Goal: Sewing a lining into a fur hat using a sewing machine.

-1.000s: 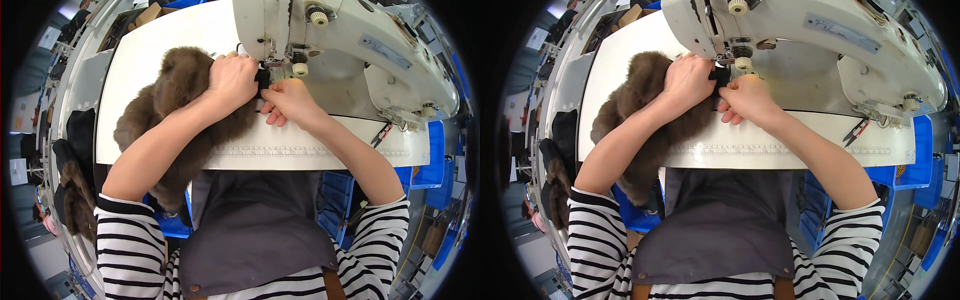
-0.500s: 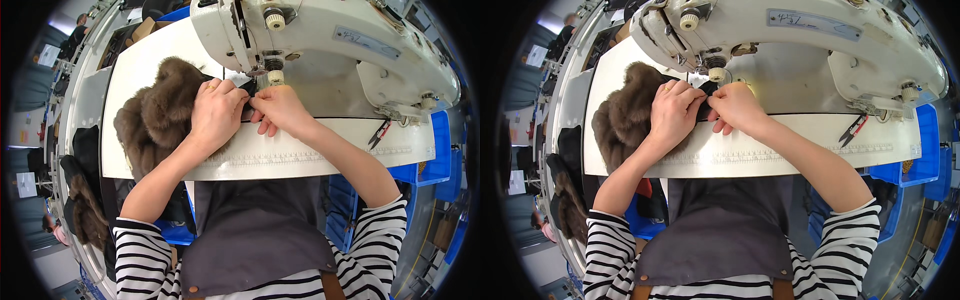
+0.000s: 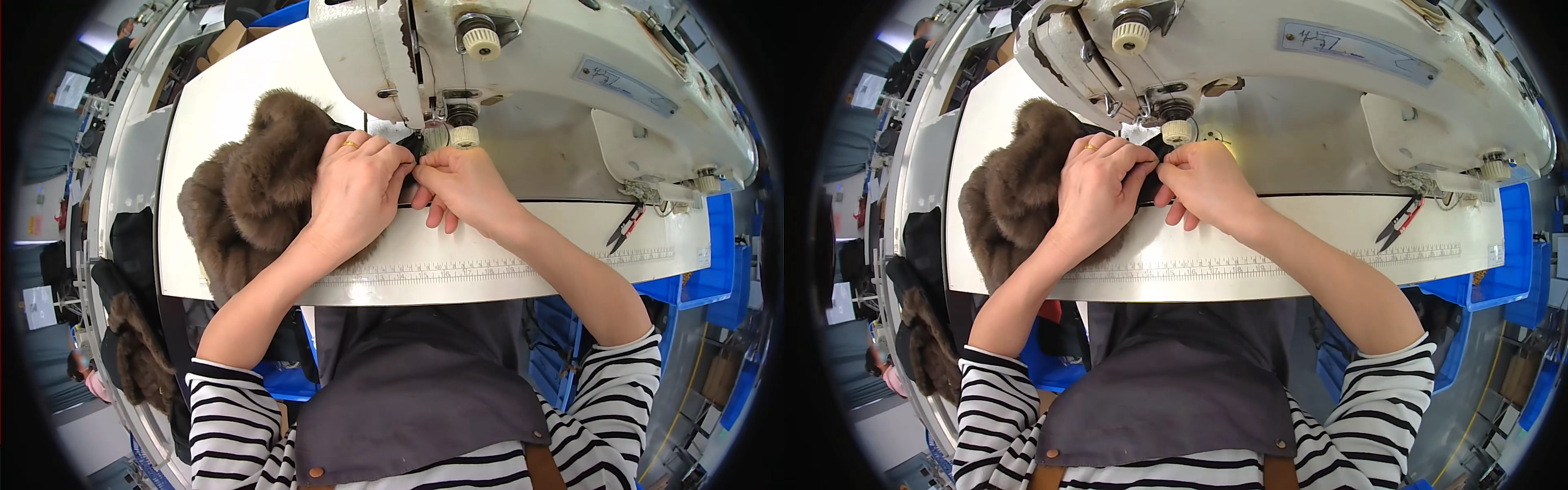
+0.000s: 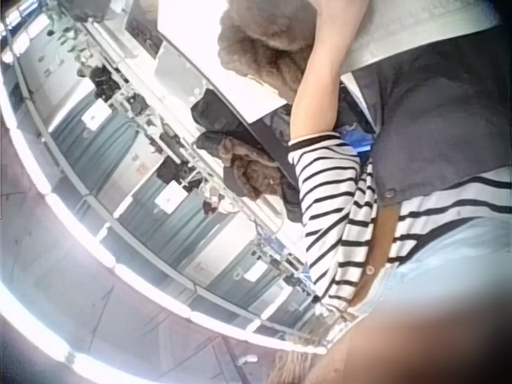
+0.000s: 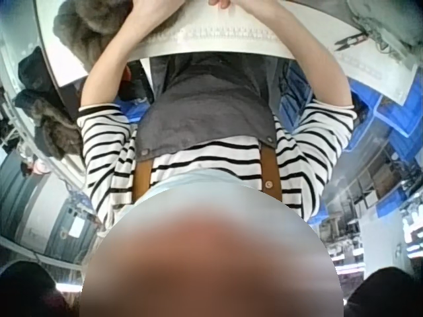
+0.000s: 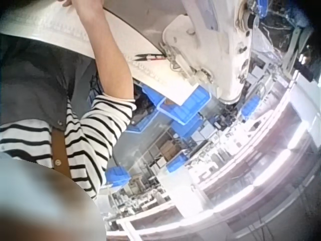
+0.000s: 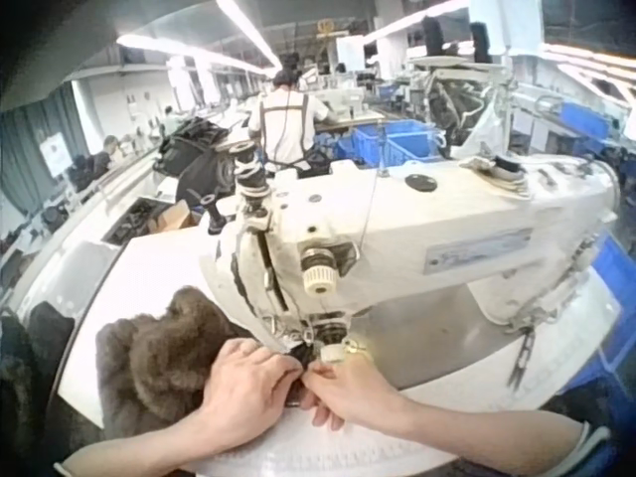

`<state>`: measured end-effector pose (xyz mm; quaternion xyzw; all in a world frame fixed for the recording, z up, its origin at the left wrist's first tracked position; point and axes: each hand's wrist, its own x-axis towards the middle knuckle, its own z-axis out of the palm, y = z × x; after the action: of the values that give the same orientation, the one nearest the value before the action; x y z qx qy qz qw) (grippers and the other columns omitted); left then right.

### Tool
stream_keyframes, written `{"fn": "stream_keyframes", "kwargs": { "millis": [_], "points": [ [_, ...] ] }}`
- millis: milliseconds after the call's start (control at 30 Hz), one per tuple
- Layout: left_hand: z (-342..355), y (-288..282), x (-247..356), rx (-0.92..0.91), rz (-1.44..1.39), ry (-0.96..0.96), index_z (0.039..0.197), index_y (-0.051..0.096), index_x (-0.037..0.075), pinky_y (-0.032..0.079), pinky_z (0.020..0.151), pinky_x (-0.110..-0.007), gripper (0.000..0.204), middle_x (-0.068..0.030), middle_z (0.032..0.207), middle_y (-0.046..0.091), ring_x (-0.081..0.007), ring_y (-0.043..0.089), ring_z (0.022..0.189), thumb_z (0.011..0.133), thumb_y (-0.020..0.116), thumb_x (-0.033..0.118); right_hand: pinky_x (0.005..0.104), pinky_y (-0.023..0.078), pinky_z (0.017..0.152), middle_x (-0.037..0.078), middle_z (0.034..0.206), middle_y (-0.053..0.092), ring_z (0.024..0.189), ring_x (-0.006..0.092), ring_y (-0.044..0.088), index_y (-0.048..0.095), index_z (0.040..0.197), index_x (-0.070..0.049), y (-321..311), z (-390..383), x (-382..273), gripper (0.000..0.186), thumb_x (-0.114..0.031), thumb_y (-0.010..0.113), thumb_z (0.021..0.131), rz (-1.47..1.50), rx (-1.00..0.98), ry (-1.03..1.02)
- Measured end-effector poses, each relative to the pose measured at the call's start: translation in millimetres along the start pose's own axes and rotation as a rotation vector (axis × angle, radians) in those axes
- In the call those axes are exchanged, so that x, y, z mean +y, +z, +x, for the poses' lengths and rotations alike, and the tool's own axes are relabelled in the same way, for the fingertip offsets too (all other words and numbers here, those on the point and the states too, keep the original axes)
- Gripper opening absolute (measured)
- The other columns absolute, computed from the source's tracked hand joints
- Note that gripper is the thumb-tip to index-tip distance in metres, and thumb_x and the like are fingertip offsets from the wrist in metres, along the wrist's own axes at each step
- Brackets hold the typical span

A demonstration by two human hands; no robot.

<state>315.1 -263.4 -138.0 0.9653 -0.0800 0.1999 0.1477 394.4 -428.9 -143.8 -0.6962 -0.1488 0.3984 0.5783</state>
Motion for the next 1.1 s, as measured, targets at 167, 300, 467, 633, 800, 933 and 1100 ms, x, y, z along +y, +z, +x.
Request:
{"fn": "stream_keyframes", "kwargs": {
  "millis": [167,300,467,633,800,933,1100],
  "points": [
    [-1.2,3.1,0.8,0.065,0.045,0.058,0.09,0.071,0.008,0.047,0.09,-0.04,0.006,-0.0046,0.085,0.067,-0.027,0.063,0.089,0.084,0.072,0.007,0.0276,0.053,0.044,0.013,0.08,0.072,0.056,0.0158,0.068,0.069,0.096,0.007,0.0,1.1,-1.1,0.024,-0.013,0.054,0.095,0.005,0.013,0.025],
    [-1.4,3.6,-0.8,0.057,0.057,0.076,0.09,0.07,0.008,0.047,0.091,-0.041,0.007,-0.0036,0.086,0.066,-0.0265,0.063,0.09,0.083,0.072,0.007,0.0278,0.054,0.045,0.013,0.08,0.072,0.056,0.0156,0.068,0.068,0.095,0.007,0.1,0.1,-1.1,0.024,-0.013,0.054,0.095,0.0,0.017,0.024],
    [-1.8,1.0,-3.1,0.031,0.056,0.116,0.093,0.071,0.008,0.048,0.093,-0.041,0.012,-0.0037,0.089,0.067,-0.0263,0.063,0.092,0.081,0.073,0.007,0.0277,0.055,0.046,0.014,0.081,0.072,0.056,0.0159,0.068,0.068,0.094,0.007,-0.5,0.3,0.8,0.026,-0.015,0.055,0.096,0.038,0.011,0.013],
    [-4.0,-0.5,-1.5,0.021,0.065,0.127,0.095,0.072,0.008,0.048,0.097,-0.042,0.021,-0.0043,0.091,0.068,-0.0259,0.064,0.094,0.074,0.076,0.007,0.0282,0.054,0.046,0.013,0.081,0.072,0.056,0.0163,0.066,0.068,0.092,0.005,-3.8,7.6,-0.6,0.029,-0.021,0.056,0.098,0.163,0.038,0.123],
    [-7.3,10.6,9.6,0.146,0.19,0.103,0.097,0.072,0.005,0.045,0.103,-0.044,0.025,-0.0055,0.092,0.065,-0.0252,0.063,0.096,0.072,0.074,0.006,0.0285,0.051,0.048,0.012,0.078,0.071,0.059,0.0158,0.064,0.068,0.086,0.002,-2.6,22.0,-1.8,0.03,-0.023,0.057,0.099,0.142,0.083,0.236],
    [-10.3,14.6,14.7,0.053,0.288,0.107,0.098,0.072,0.003,0.043,0.106,-0.043,0.024,-0.0062,0.093,0.063,-0.0254,0.061,0.098,0.076,0.065,0.009,0.0277,0.051,0.048,0.01,0.074,0.07,0.058,0.0155,0.064,0.068,0.084,0.0,-11.8,25.6,-6.5,0.03,-0.026,0.059,0.097,0.006,-0.015,0.275],
    [-12.3,12.3,17.2,-0.017,0.307,0.146,0.1,0.071,0.0,0.043,0.106,-0.043,0.029,-0.0075,0.1,0.065,-0.0241,0.059,0.103,0.075,0.064,0.011,0.0291,0.051,0.047,0.009,0.07,0.07,0.053,0.0172,0.065,0.069,0.084,-0.004,-28.1,27.8,-25.1,0.029,-0.028,0.058,0.096,-0.401,-0.128,0.25]
  ]
}}
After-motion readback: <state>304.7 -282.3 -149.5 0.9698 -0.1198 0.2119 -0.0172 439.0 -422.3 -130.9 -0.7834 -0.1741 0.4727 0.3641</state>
